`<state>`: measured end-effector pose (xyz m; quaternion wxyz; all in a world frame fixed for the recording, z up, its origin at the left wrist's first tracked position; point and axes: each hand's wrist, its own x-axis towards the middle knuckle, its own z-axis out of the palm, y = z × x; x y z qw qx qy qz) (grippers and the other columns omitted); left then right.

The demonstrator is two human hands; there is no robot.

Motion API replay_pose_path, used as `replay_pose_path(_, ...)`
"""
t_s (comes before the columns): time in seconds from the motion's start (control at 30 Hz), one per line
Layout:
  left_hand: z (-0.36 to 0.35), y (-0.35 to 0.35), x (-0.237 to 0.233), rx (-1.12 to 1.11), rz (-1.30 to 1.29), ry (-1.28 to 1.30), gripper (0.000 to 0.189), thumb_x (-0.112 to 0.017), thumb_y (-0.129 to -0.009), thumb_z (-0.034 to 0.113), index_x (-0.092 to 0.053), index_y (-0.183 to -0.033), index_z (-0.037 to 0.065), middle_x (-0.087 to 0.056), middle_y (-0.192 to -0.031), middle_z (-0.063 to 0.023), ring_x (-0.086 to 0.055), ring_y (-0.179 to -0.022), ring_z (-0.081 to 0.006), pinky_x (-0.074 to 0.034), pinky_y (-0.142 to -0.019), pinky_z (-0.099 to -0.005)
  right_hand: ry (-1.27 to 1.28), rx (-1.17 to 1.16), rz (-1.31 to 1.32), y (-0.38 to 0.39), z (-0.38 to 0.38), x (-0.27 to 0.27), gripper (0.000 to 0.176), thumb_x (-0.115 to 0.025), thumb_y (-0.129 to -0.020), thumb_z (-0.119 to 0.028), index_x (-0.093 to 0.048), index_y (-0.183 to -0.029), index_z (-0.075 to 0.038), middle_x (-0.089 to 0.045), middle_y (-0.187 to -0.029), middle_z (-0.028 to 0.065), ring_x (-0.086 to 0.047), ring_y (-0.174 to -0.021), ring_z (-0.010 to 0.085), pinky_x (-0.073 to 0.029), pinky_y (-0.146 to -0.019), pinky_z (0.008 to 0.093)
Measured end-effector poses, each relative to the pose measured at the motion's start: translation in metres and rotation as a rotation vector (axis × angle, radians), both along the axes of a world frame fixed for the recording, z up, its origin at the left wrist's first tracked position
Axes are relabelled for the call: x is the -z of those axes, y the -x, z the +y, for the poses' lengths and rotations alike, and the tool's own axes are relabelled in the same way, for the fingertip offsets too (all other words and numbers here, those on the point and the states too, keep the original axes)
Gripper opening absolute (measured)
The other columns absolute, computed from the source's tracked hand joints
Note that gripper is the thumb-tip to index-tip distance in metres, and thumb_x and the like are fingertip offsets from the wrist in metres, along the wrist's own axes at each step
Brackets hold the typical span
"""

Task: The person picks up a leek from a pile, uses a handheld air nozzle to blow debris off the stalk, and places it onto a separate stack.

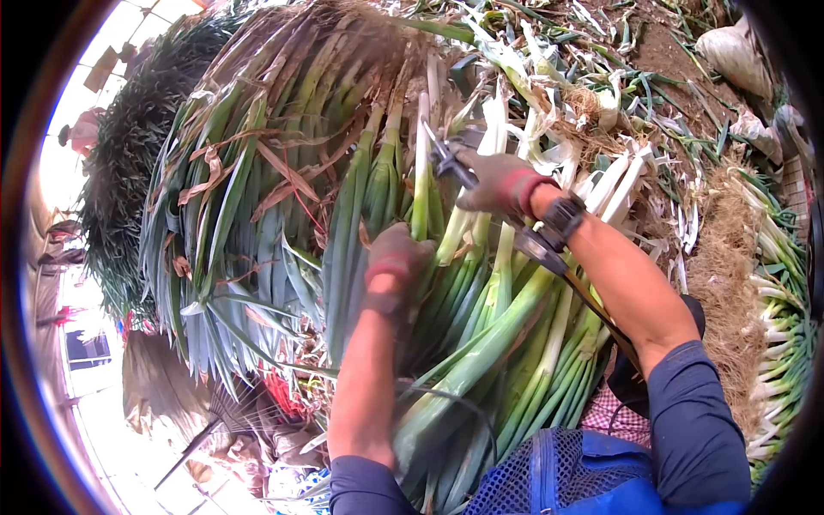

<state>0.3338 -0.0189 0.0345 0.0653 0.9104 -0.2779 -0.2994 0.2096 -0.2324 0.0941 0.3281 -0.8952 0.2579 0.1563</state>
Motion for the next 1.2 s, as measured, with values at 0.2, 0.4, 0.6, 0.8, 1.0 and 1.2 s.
replay_pose_path(0.2, -0.001, -0.012, -0.053, -0.09, 0.034, 0.237, 0.038, -0.09, -0.086, 0.031, -0.08, -0.109, 0.001, -0.079, -0.085, -0.0141, -0.074, -0.072, -0.0207, -0.057, -0.071, -0.0369, -0.197, -0.211, 0.041, 0.095, 0.034, -0.054, 0.1, -0.077, -0.092, -0.043, -0.027, -0.175, -0.02, -0.073, -0.097, 0.0182, -0.074, -0.084, 0.0371, -0.06, -0.089, 0.046)
replay_pose_path(0.4, -0.033, 0.001, -0.055, 0.038, -0.041, 0.316, 0.036, -0.085, -0.091, 0.03, -0.078, -0.117, 0.005, -0.08, -0.09, -0.0136, -0.076, -0.077, -0.0228, -0.059, -0.073, -0.0381, -0.067, -0.116, -0.214, 0.173, 0.019, -0.095, 0.107, -0.082, -0.086, -0.04, -0.028, -0.175, -0.017, -0.074, -0.109, 0.0273, -0.077, -0.099, 0.0425, -0.057, -0.093, 0.0475)
replay_pose_path(0.6, -0.06, 0.084, -0.035, 0.295, -0.07, 0.156, 0.04, -0.079, -0.093, 0.041, -0.073, -0.123, 0.014, -0.08, -0.103, -0.0201, -0.077, -0.094, -0.0423, -0.061, -0.083, -0.0504, -0.027, -0.15, -0.054, 0.16, 0.027, -0.09, 0.109, -0.081, -0.085, -0.046, -0.029, -0.174, -0.012, -0.072, -0.125, 0.0275, -0.074, -0.105, 0.0458, -0.057, -0.096, 0.0488)
replay_pose_path(0.8, -0.037, 0.111, -0.005, 0.35, 0.167, 0.475, 0.044, -0.071, -0.095, 0.05, -0.079, -0.116, 0.013, -0.079, -0.1, -0.0265, -0.078, -0.094, -0.0429, -0.059, -0.09, -0.0545, -0.07, -0.185, 0.037, 0.095, 0.016, -0.057, 0.11, -0.082, -0.085, -0.053, -0.029, -0.175, -0.019, -0.076, -0.115, 0.0289, -0.075, -0.106, 0.0452, -0.058, -0.098, 0.0479)
replay_pose_path(1.0, -0.017, 0.035, 0.001, -0.268, 0.762, 0.531, 0.024, -0.073, -0.099, 0.013, -0.079, -0.117, -0.001, -0.077, -0.089, -0.0063, -0.072, -0.07, -0.0159, -0.059, -0.062, -0.0314, -0.107, -0.208, 0.102, 0.055, 0.01, -0.035, 0.103, -0.079, -0.084, -0.054, -0.038, -0.17, -0.014, -0.078, -0.109, 0.0224, -0.077, -0.101, 0.039, -0.059, -0.094, 0.0458)
replay_pose_path(1.2, -0.027, -0.015, 0.027, -0.288, 0.381, 0.627, 0.027, -0.075, -0.096, 0.014, -0.079, -0.118, 0.001, -0.079, -0.092, -0.0044, -0.073, -0.078, -0.0163, -0.059, -0.072, -0.0309, -0.151, -0.186, 0.159, 0.038, 0.011, -0.032, 0.097, -0.079, -0.087, -0.049, -0.04, -0.168, -0.013, -0.078, -0.112, 0.0207, -0.077, -0.102, 0.036, -0.06, -0.093, 0.0456)
